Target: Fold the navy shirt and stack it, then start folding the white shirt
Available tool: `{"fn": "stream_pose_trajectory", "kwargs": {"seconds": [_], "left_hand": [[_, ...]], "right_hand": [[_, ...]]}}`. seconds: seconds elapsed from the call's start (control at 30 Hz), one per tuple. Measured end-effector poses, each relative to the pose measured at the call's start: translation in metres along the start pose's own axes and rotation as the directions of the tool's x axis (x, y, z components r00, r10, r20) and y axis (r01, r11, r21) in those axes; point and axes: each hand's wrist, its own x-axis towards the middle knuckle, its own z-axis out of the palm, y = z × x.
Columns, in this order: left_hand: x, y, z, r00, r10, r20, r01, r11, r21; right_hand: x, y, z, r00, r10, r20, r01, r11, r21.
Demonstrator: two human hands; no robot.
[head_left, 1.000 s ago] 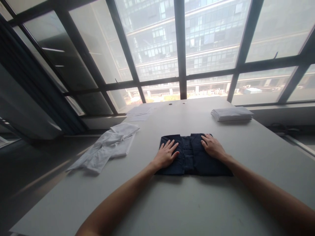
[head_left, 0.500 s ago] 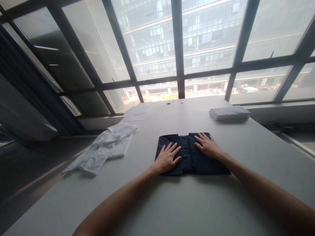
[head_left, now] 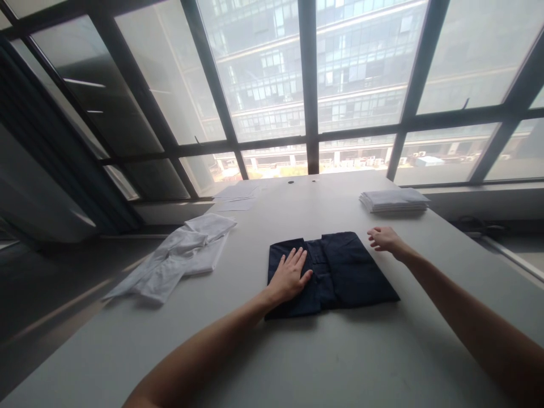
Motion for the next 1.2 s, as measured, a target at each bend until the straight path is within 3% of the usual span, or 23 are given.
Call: {"fn": "stream_pose_trajectory", "kwargs": {"seconds": [0.13,0.3,0.4,0.53,0.7,0.77,0.9,1.07,1.2], "left_hand": [[0.005,-0.003,0.002,1.000,0.022,0.010,-0.021,0.999,-0.029],[0.016,-0.018,-0.009,0.989,-0.061,-0.136,0.054,0.997,-0.053],[0.022,-0.038,-0.012,0.994,-0.058,-0.094,0.059,0.998,0.001],[0.026,-0.056,-0.013,0.999,-0.054,-0.003,0.054,0.999,0.008],[0.024,-0.041,-0.020,0.987,-0.063,-0.148,0.064,0.998,0.000],[0.020,-0.030,-0.019,0.990,-0.006,-0.138,0.005,1.000,-0.003],[0.014,-0.017,-0.007,0.992,0.127,0.008,-0.126,0.992,-0.022],[0.008,-0.013,-0.001,0.975,0.222,0.000,-0.222,0.975,-0.027],[0.005,-0.009,-0.005,0.949,0.308,0.069,-0.306,0.951,-0.046]], "right_hand": [[-0.007,-0.001,-0.020,0.937,0.236,0.259,-0.234,0.971,-0.041],[-0.020,-0.012,-0.036,0.870,0.273,0.410,-0.259,0.962,-0.090],[-0.026,-0.018,-0.040,0.826,0.280,0.489,-0.245,0.960,-0.135],[-0.031,-0.022,-0.040,0.812,0.274,0.516,-0.236,0.962,-0.139],[-0.027,-0.012,-0.037,0.799,0.240,0.551,-0.201,0.971,-0.131],[-0.023,-0.006,-0.037,0.796,0.221,0.563,-0.181,0.975,-0.127],[-0.017,0.001,-0.038,0.785,0.182,0.593,-0.161,0.983,-0.088],[-0.014,0.004,-0.031,0.774,0.133,0.619,-0.216,0.974,0.061],[-0.019,0.004,-0.024,0.776,0.088,0.625,-0.249,0.953,0.175]]}}
